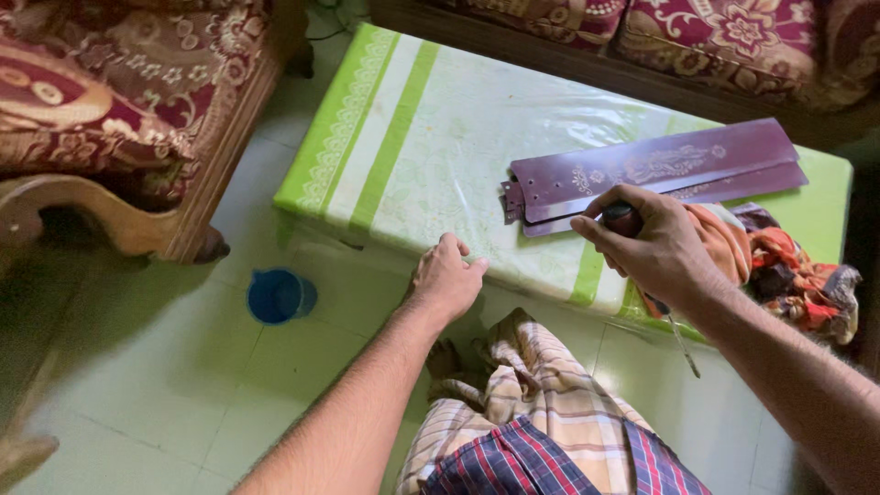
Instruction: The person uses a screwdriver to attach a decorative fan blade to the base of a red table fan. They align the blade, insert screws, and tighten them to secure the blade in place.
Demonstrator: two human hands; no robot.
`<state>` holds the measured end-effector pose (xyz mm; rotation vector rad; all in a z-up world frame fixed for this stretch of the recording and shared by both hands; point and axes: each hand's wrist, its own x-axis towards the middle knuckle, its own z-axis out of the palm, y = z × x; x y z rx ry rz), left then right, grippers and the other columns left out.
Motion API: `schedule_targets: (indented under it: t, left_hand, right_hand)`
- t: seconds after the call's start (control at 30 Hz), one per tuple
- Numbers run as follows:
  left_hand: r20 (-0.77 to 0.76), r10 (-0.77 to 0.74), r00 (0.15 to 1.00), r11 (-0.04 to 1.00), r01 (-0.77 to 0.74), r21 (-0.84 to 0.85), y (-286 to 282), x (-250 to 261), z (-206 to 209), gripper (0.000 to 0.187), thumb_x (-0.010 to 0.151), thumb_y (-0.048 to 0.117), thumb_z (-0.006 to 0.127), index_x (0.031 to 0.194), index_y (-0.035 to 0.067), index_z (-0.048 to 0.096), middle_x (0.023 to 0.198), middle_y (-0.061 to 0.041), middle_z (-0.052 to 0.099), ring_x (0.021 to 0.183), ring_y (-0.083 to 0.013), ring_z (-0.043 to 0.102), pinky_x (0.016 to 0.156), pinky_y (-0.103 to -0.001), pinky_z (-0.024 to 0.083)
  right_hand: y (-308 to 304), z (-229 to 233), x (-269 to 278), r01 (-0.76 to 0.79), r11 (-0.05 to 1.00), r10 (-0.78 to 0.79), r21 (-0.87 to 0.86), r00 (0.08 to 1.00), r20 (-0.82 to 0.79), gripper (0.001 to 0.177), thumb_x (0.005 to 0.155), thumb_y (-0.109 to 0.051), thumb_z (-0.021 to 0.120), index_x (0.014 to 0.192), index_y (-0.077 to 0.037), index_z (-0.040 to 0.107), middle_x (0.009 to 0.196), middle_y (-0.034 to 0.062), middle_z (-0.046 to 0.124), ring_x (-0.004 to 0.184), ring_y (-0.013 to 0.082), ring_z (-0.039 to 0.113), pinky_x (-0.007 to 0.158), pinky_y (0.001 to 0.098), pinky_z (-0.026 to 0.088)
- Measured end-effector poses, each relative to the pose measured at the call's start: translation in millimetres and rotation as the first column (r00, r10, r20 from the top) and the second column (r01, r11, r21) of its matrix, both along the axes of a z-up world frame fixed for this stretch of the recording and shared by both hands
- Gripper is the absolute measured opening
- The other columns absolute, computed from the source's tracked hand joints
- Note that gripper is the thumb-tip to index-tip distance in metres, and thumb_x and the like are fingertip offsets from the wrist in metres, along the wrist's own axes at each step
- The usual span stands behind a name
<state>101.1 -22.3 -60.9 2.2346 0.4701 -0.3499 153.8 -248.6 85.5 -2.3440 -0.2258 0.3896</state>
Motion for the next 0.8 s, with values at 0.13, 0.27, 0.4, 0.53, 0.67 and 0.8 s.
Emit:
schedule_targets:
  t: [0.13,0.27,0.4,0.53,0.67,0.8]
  left_hand:
    - [-0.074,-0.052,0.996,0.998,0.049,-0.035,-11,23,-2,0.045,0.087,0.04,0.073,0.117,0.01,0.059,0.12,-0.016,0.068,0.12,-0.0353,0.06,0.102,-0.05,0.047]
    - [-0.163,-0.052,0.985,0.997,0.041,-0.071,-23,50,-1,0.042,0.086,0.04,0.073,0.115,0.012,0.062,0.116,-0.015,0.071,0.117,-0.0329,0.064,0.101,-0.047,0.049]
    - [-0.189,-0.006,0.982,0.997,-0.009,-0.082,-38,79,-7,0.032,0.086,0.038,0.073,0.104,0.012,0.067,0.108,-0.012,0.073,0.109,-0.0307,0.067,0.095,-0.046,0.051]
    - [-0.279,0.1,0.955,0.946,-0.178,-0.272,-61,97,-22,0.026,0.085,0.034,0.073,0.09,0.009,0.067,0.088,-0.008,0.08,0.088,-0.0242,0.079,0.084,-0.04,0.059]
    - [-0.332,0.108,0.937,0.947,-0.199,-0.253,-80,119,-40,0.024,0.086,0.031,0.076,0.091,0.009,0.072,0.085,-0.005,0.078,0.082,-0.0178,0.075,0.078,-0.035,0.057]
    - [-0.431,0.068,0.9,0.962,-0.174,-0.212,-90,134,-64,0.024,0.085,0.031,0.079,0.093,0.009,0.076,0.088,-0.005,0.076,0.083,-0.0149,0.07,0.079,-0.033,0.053]
  right_hand:
    - [-14,-8,7,0.116,0.991,-0.119,-0.059,0.991,-0.055,0.026,0.091,-0.032,0.075,0.098,-0.007,0.072,0.061,0.0036,0.062,0.051,0.0099,0.057,0.043,0.0278,0.044]
    - [-28,-29,21,0.222,0.975,-0.223,-0.025,0.966,-0.127,0.027,0.092,-0.03,0.075,0.099,-0.005,0.072,0.064,0.005,0.062,0.053,0.0098,0.056,0.043,0.0273,0.043]
    - [-43,-58,41,0.368,0.93,-0.352,-0.01,0.882,-0.313,0.029,0.09,-0.027,0.074,0.108,-0.006,0.068,0.072,0.0041,0.068,0.054,0.01,0.06,0.043,0.0276,0.045]
    - [-62,-84,56,0.393,0.919,-0.361,-0.029,0.809,-0.464,0.033,0.09,-0.027,0.073,0.113,-0.004,0.067,0.076,0.0054,0.071,0.055,0.014,0.062,0.044,0.031,0.047]
    - [-79,-101,65,0.205,0.964,-0.264,-0.171,0.83,-0.492,0.037,0.09,-0.033,0.074,0.113,-0.005,0.068,0.072,0.0072,0.07,0.058,0.0132,0.065,0.05,0.0313,0.054]
    - [-92,-117,72,0.154,0.975,-0.217,-0.162,0.822,-0.526,0.038,0.087,-0.034,0.076,0.11,-0.004,0.069,0.07,0.006,0.069,0.057,0.0129,0.066,0.052,0.0319,0.055]
